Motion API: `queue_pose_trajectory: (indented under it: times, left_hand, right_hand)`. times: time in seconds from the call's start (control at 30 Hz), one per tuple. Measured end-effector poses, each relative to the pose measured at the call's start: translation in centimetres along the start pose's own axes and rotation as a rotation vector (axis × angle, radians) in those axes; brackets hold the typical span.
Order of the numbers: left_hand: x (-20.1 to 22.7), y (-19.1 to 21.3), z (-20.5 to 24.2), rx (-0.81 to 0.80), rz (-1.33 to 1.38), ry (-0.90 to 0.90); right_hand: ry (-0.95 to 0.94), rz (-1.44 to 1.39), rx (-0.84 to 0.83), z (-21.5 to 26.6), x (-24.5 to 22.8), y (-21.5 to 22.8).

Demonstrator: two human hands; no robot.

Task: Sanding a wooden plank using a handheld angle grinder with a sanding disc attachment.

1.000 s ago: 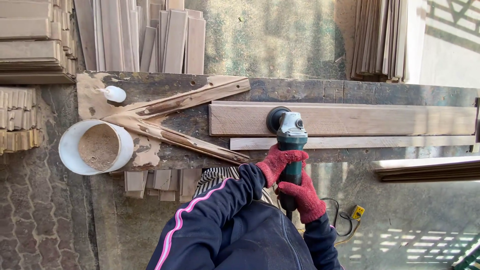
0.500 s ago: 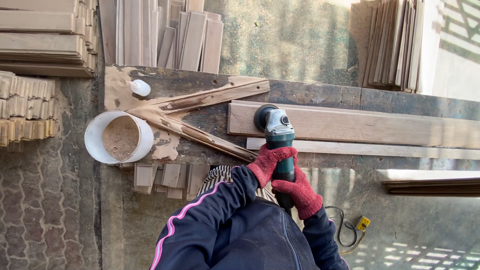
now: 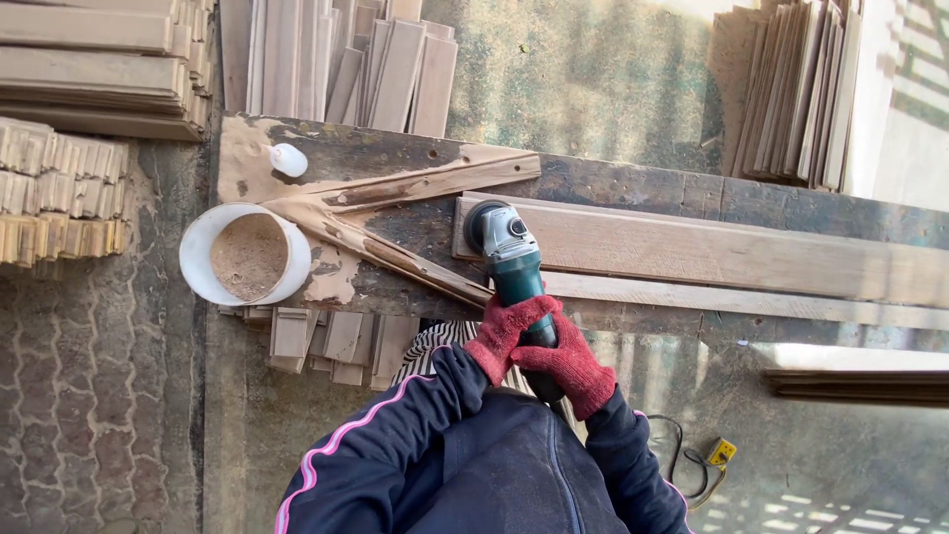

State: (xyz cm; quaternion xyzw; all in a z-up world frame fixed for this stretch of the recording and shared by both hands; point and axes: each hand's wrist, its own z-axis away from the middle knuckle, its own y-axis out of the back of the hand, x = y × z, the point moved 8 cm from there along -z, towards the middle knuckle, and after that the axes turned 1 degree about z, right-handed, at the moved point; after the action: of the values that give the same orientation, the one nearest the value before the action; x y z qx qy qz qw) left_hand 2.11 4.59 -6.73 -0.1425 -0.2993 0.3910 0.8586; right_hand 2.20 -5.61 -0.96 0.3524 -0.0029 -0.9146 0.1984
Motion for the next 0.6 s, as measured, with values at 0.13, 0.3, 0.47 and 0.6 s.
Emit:
queue_pose_trajectory:
  times: [0.13,0.3,0.47,0.6]
  left_hand:
    - [-2.6,-1.7,-1.5,0.002,-0.035,-0.011]
    - [1.5,-7.4,2.6,-0.049,-0.135,0.005]
    - [-3.9,-1.1,-5.2,-0.011,0.049,0.000]
    - [0.0,1.3,-2.6,0.140,0.018,-0.002]
  right_hand:
    - [0.010,-0.104,0.074,0.0,0.5,2.5]
    - [-0.014,-0.307,0.121,0.6,1.3,4.5]
    - [-0.008,-0.268,0.082,-1.0,1.2,2.8]
    - [0.000,-0.008,-0.021,-0.3,-2.5,-0.6]
